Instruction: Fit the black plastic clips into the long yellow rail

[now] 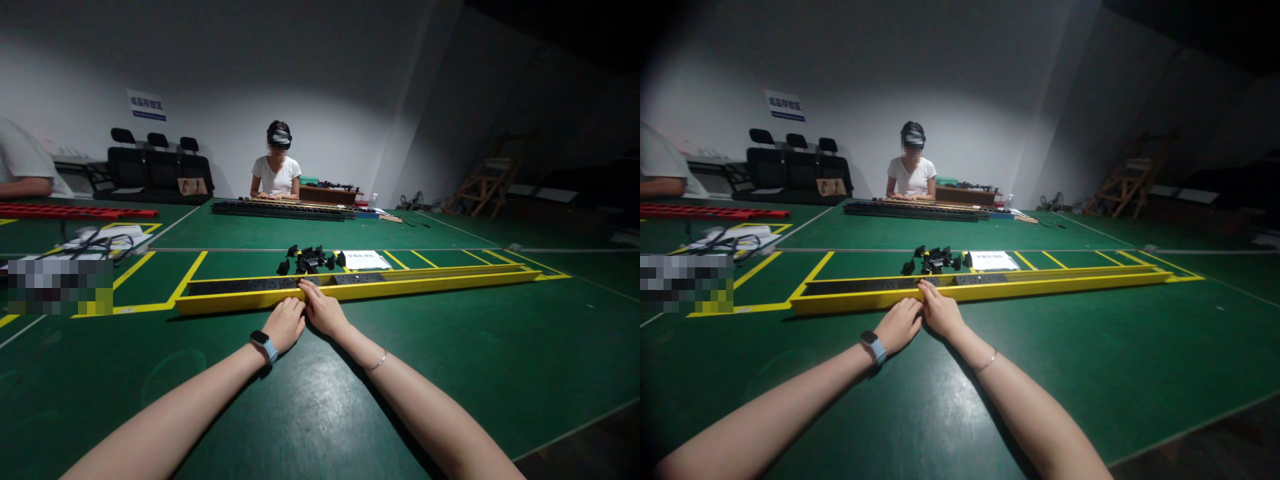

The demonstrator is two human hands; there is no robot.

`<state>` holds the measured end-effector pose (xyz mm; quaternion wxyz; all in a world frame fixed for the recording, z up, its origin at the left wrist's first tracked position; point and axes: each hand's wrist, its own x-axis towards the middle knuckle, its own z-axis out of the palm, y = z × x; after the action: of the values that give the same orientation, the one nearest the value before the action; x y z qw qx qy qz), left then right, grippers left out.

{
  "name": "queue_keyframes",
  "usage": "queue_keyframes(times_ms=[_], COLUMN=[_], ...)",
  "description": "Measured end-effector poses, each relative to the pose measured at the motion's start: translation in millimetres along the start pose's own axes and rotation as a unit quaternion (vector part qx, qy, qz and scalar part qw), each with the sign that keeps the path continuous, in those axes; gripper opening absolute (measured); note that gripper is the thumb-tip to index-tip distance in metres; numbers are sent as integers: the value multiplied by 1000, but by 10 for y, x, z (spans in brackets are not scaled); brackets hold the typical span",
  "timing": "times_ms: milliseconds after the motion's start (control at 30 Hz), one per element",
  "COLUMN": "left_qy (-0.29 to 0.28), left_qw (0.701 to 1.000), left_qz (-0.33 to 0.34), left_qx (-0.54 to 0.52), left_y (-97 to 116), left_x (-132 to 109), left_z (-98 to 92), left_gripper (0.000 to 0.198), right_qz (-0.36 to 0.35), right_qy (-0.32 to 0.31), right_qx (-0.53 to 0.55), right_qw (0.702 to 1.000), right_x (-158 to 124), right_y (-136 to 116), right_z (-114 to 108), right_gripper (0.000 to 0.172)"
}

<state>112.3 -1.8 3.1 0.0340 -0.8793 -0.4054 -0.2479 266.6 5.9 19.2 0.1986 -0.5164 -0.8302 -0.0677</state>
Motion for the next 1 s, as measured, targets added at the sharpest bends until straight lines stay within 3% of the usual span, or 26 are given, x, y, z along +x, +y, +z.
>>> queue_keyframes(times_ms=[333,567,1000], left_qy=[-22,-17,-7], left_qw=[1000,1000,1000], left_qz=[-15,-2,0], left_qx=[-6,-6,-8], left_y=[0,-7,-13], left_x=[4,-11,-11], left_z=[-12,0,3], left_gripper=[13,19,18], right_qz=[62,148,174], right_qy=[8,19,26], right_qx=[-33,-75,-74], right_qw=[998,986,982], right_x=[7,-1,6], right_y=[-122,-36,-36], right_z=[-12,-10,23], right_gripper=[47,48,46])
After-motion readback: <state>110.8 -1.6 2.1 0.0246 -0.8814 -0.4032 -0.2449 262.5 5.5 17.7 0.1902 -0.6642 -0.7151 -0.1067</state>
